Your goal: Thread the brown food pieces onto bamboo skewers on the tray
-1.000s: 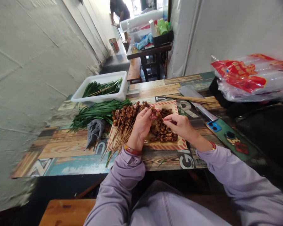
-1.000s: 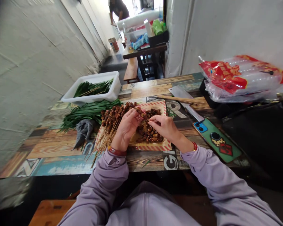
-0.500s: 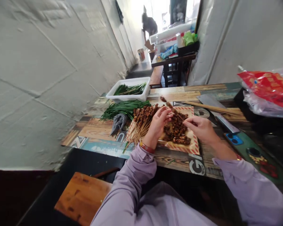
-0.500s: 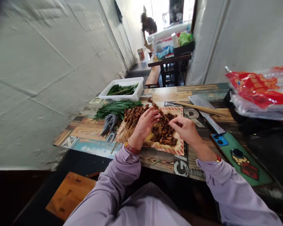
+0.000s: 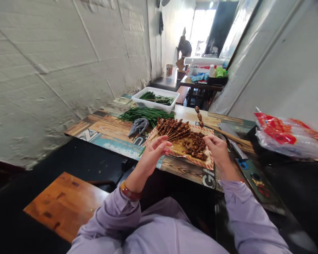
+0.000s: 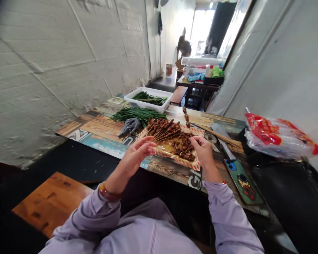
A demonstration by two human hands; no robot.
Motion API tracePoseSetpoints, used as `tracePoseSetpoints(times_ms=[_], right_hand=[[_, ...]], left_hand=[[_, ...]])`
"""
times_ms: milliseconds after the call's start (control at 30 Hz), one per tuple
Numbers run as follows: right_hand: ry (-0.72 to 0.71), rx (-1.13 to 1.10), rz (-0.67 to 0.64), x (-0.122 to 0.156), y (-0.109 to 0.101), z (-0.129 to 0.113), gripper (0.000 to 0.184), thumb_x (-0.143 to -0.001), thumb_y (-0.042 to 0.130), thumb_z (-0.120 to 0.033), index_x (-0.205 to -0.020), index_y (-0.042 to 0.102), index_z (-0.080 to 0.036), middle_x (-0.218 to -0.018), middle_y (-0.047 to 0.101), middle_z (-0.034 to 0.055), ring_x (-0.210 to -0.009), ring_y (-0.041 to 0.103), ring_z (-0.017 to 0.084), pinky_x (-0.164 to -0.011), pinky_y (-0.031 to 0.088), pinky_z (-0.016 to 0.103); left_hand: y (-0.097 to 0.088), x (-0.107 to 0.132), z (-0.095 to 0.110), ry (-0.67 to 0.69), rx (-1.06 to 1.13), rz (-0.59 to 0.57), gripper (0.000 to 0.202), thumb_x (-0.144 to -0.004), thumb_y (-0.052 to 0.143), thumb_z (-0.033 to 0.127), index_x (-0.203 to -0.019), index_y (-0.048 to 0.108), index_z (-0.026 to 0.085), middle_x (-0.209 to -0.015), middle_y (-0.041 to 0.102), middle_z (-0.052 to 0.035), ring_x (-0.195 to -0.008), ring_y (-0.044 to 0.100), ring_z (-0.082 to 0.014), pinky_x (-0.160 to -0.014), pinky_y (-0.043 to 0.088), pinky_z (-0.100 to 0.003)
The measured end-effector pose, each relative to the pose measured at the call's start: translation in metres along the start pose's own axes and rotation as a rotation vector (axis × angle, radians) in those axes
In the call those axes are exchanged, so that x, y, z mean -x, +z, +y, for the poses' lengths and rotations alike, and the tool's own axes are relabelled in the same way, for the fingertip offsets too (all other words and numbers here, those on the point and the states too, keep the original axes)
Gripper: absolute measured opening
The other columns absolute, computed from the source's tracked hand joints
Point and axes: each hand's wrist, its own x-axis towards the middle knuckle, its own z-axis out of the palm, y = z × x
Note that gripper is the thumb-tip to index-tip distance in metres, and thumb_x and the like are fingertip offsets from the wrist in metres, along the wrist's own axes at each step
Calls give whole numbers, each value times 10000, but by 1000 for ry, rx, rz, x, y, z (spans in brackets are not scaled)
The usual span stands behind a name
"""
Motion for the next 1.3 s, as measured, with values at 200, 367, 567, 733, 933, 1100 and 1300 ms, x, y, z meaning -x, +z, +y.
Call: tracePoseSetpoints(times_ms=[200,367,567,733,933,1100,1300], right_hand=[[434,-521,-146,8,54,-52,424,-629,770,-526,-833,664,-170,-594,545,-42,-426,365,49,-378,255,201],[466,-555,-170,-3,88,-68,433,-563,803,-464,-833,663,-156,-606,564,-42,-473,419,47,-405,293,186],[461,-490,-146,-16,119,-80,351,-573,807,-345,-817,669,-132,-587,589,-39,-466,453,50,-413,334,184],[459,-406,-147,-13,130,-84,328,-601,795,-250,-877,671,-123,-551,595,-46,-447,472,61,-404,339,185],[453,-392,-165,-8,134,-86,384,-662,755,-227,-1015,649,-120,-503,550,-79,-429,465,63,-413,352,186],[448,-414,-173,-2,137,-88,410,-704,725,-242,-1082,623,-120,-557,577,-68,-444,480,59,-406,345,176],[456,-419,-164,7,132,-91,416,-741,690,-254,-1126,597,-129,-664,626,-33,-472,509,57,-402,353,171]], left_hand=[[-45,-13,16,75,4,86,451,-704,775,366,-1079,625,166,-904,695,-51,-702,632,-107,-682,487,-241],[-83,-59,25,137,-125,151,401,-727,740,310,-1076,598,171,-921,675,-48,-730,612,-101,-658,452,-219],[-96,-118,24,102,-349,75,384,-782,663,252,-1147,583,161,-1027,662,-82,-841,604,-138,-731,439,-254],[-92,-146,16,47,-408,70,412,-755,692,213,-1141,585,117,-913,653,-76,-810,582,-149,-759,420,-270],[-87,-166,10,21,-423,39,483,-732,734,211,-1169,562,100,-776,628,-27,-703,544,-126,-692,397,-249],[-81,-181,6,27,-438,-30,518,-748,729,237,-1212,540,105,-788,641,-20,-657,532,-112,-643,392,-239],[-77,-189,-4,37,-419,-92,559,-752,724,239,-1251,528,80,-892,675,-59,-750,576,-123,-733,435,-250]])
